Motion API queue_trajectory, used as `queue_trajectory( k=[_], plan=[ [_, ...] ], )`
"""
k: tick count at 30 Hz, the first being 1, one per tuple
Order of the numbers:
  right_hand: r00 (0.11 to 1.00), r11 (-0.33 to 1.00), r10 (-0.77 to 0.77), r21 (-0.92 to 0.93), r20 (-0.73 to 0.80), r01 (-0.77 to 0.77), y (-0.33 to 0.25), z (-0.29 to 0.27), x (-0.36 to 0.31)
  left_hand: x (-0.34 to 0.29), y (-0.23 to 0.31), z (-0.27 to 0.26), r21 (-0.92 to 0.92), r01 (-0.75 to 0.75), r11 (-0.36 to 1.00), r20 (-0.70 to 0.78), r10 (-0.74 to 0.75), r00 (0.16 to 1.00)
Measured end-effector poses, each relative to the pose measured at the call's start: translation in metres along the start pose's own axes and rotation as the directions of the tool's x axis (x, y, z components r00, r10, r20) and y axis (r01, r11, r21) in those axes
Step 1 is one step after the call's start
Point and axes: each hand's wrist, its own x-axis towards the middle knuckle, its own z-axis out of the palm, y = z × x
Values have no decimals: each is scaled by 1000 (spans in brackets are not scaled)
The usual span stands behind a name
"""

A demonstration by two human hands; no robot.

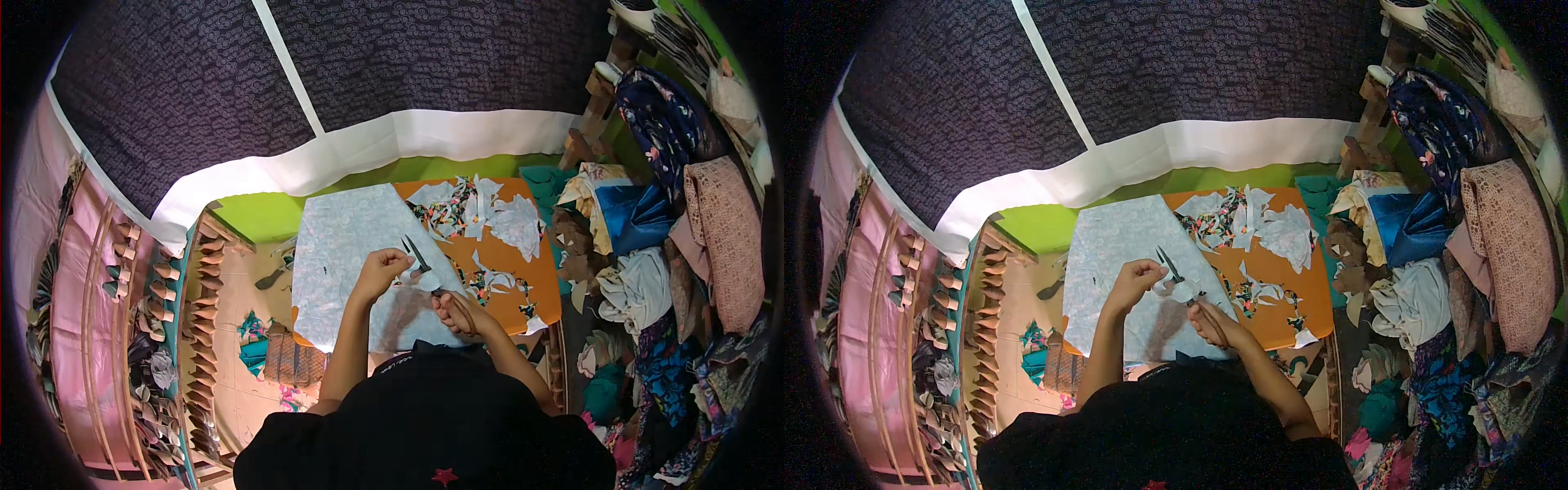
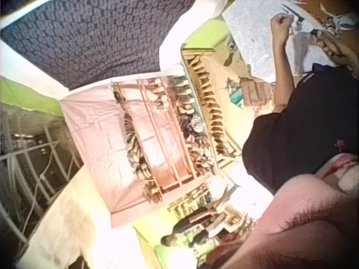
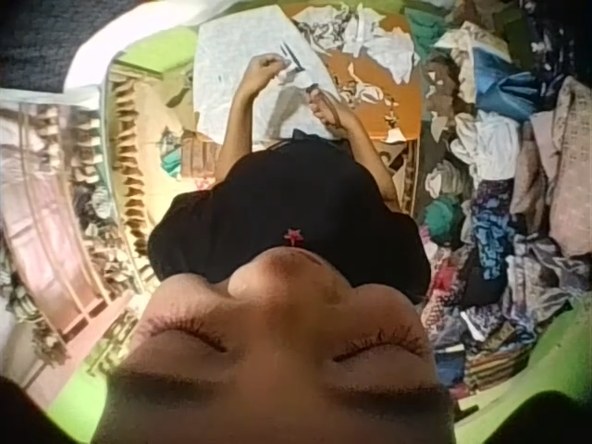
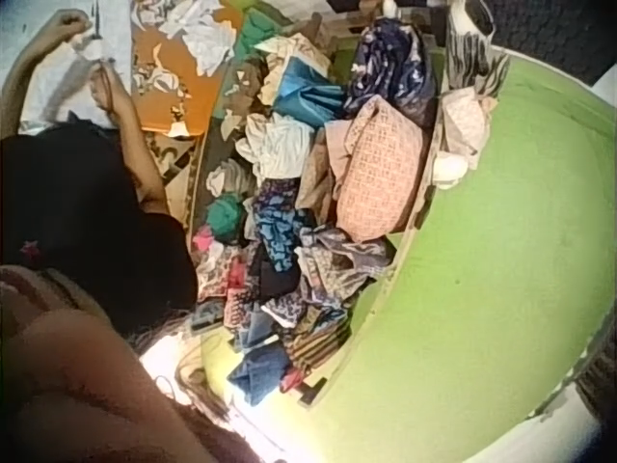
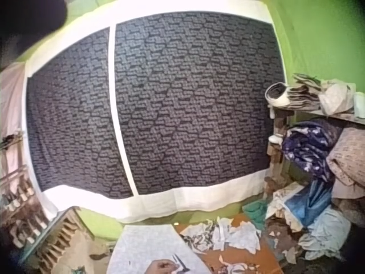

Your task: Cutting out shoe upper components from light blue patterned fabric using scissors.

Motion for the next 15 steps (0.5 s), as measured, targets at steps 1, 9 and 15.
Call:
queue_trajectory(
  k=[1, 9, 15],
  plan=[
    [1000, 1000, -8, 14, 6, 8, -1, 0, 1, 1, 2, 0, -12, -13, 1000, 3, 13, 1000],
    [997, 997, -22, 72, 75, 17, 9, -4, 13, 0, 11, 4, -94, -13, 996, -3, 13, 1000],
    [965, 929, 46, 343, 260, -136, 13, -9, 21, 2, 6, 1, 20, 3, 1000, -19, -2, 1000]
  ],
)
